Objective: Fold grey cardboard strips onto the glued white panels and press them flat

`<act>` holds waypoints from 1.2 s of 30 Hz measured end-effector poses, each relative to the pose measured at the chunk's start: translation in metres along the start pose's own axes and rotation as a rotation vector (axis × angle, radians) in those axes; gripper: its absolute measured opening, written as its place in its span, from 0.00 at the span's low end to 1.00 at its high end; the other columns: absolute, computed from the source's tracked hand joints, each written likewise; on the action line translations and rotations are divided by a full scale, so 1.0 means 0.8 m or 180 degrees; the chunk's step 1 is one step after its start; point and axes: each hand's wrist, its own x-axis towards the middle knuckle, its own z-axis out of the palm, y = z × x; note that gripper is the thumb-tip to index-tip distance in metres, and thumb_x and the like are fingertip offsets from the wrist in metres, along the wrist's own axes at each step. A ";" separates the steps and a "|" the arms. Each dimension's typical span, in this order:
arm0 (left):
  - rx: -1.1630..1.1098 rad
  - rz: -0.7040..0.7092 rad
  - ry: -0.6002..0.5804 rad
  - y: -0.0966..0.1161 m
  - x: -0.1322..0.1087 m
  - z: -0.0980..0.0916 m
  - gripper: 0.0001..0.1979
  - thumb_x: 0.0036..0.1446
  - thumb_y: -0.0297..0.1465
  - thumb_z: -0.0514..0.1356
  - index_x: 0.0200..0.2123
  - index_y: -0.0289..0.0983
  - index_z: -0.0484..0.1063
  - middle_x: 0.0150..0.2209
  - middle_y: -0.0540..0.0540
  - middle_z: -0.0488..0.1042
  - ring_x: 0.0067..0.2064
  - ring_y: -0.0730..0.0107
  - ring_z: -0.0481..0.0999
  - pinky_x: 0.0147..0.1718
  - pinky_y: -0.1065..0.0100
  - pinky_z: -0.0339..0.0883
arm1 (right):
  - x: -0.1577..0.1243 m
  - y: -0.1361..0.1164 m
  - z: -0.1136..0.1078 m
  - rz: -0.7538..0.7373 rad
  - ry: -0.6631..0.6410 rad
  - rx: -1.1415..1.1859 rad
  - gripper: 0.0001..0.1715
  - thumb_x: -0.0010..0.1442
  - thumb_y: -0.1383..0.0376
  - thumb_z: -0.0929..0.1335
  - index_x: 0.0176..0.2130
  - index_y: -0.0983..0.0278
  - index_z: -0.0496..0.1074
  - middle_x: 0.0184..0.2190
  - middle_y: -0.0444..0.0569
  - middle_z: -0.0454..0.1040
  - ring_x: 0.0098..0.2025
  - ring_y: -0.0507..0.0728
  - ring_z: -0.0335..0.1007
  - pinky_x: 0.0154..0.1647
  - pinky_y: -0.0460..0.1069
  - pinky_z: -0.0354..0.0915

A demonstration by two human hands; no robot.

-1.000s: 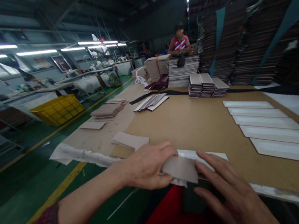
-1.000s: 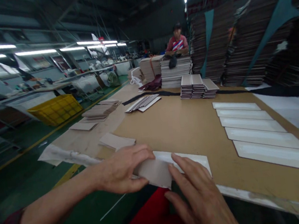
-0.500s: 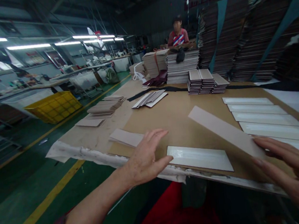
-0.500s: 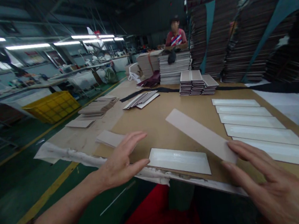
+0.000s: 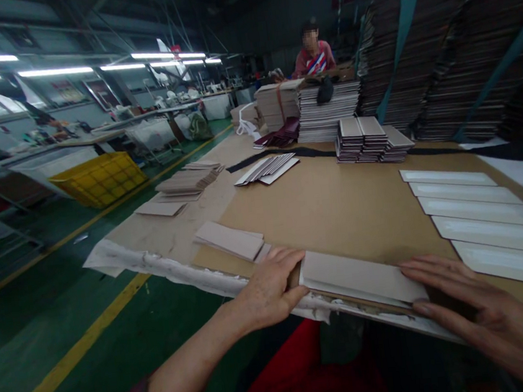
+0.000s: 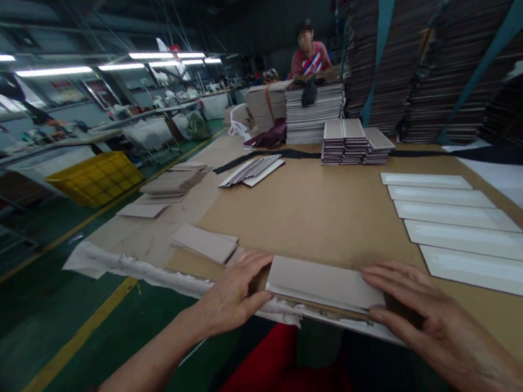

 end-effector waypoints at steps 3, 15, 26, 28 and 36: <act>-0.0156 -0.0045 0.0053 -0.002 0.000 0.001 0.28 0.58 0.34 0.62 0.61 0.40 0.62 0.57 0.40 0.71 0.58 0.51 0.68 0.59 0.48 0.62 | 0.003 0.004 -0.001 0.0039 -0.0070 -0.0006 0.27 0.64 0.49 0.69 0.60 0.52 0.72 0.59 0.49 0.73 0.64 0.66 0.64 0.60 0.66 0.67; -0.0111 -0.0111 0.0131 -0.006 -0.002 0.008 0.27 0.62 0.38 0.61 0.62 0.39 0.62 0.59 0.38 0.70 0.60 0.50 0.66 0.60 0.46 0.60 | 0.008 0.007 -0.003 0.0093 -0.0237 -0.0030 0.26 0.63 0.49 0.69 0.59 0.50 0.73 0.59 0.47 0.73 0.63 0.66 0.66 0.60 0.66 0.67; -0.0099 -0.0119 0.0154 -0.004 0.000 0.008 0.26 0.61 0.38 0.60 0.61 0.39 0.63 0.57 0.38 0.72 0.58 0.50 0.68 0.58 0.46 0.63 | 0.010 0.006 0.001 0.0120 -0.0241 0.0005 0.27 0.63 0.47 0.69 0.59 0.51 0.73 0.59 0.48 0.73 0.63 0.66 0.65 0.61 0.66 0.66; -0.0106 -0.0088 0.0188 -0.003 0.000 0.008 0.25 0.62 0.39 0.60 0.60 0.39 0.64 0.58 0.39 0.72 0.58 0.51 0.68 0.58 0.46 0.63 | 0.011 0.003 0.000 0.0122 -0.0211 -0.0015 0.26 0.63 0.47 0.69 0.58 0.50 0.74 0.58 0.48 0.74 0.63 0.66 0.66 0.60 0.67 0.68; -0.0037 -0.0090 0.0237 -0.003 0.000 0.010 0.23 0.63 0.37 0.59 0.60 0.39 0.65 0.57 0.39 0.72 0.58 0.51 0.69 0.58 0.45 0.63 | 0.016 0.000 0.001 0.0092 -0.0229 -0.0018 0.26 0.64 0.48 0.69 0.57 0.52 0.75 0.58 0.48 0.74 0.62 0.66 0.67 0.59 0.65 0.69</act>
